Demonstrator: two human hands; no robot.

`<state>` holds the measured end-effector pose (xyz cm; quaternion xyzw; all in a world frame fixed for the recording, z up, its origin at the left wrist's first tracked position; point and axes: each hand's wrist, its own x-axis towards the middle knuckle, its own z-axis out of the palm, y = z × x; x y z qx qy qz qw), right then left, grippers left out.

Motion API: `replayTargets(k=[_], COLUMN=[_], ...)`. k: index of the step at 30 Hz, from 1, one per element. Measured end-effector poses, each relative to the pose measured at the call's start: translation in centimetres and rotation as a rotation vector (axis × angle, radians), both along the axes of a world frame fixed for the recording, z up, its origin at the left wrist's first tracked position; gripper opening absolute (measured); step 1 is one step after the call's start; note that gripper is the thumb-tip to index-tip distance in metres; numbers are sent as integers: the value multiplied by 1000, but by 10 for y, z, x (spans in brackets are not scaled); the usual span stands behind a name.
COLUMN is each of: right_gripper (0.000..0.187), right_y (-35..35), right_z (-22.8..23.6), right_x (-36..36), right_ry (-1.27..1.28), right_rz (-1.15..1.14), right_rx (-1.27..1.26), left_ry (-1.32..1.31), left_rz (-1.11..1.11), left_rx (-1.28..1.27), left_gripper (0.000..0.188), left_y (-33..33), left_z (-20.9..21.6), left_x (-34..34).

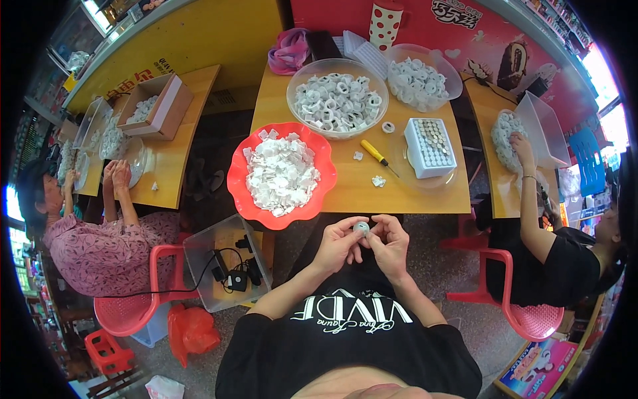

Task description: The person assembles small light components by placing batteries and electronic parts into plastic housings and snapping the pieces together by hand.

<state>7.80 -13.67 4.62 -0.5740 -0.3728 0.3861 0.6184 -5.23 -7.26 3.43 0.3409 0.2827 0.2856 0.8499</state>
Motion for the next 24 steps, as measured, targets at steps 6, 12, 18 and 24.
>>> replayTargets(k=[6, 12, 18, 24], right_gripper=[28, 28, 25, 21], right_y=[1, 0, 5, 9], right_z=[0, -5, 6, 18], right_x=[-10, -11, -6, -1], right_ry=[-107, -197, -318, -463], right_rz=[-86, -100, -64, -63], right_rx=[52, 91, 78, 128], left_ry=[89, 129, 149, 271], left_rz=[92, 87, 27, 229], left_rx=[194, 246, 238, 532], left_gripper=[29, 25, 29, 22], left_y=[-7, -6, 0, -12], left_z=[3, 9, 9, 9], left_x=[3, 5, 3, 7])
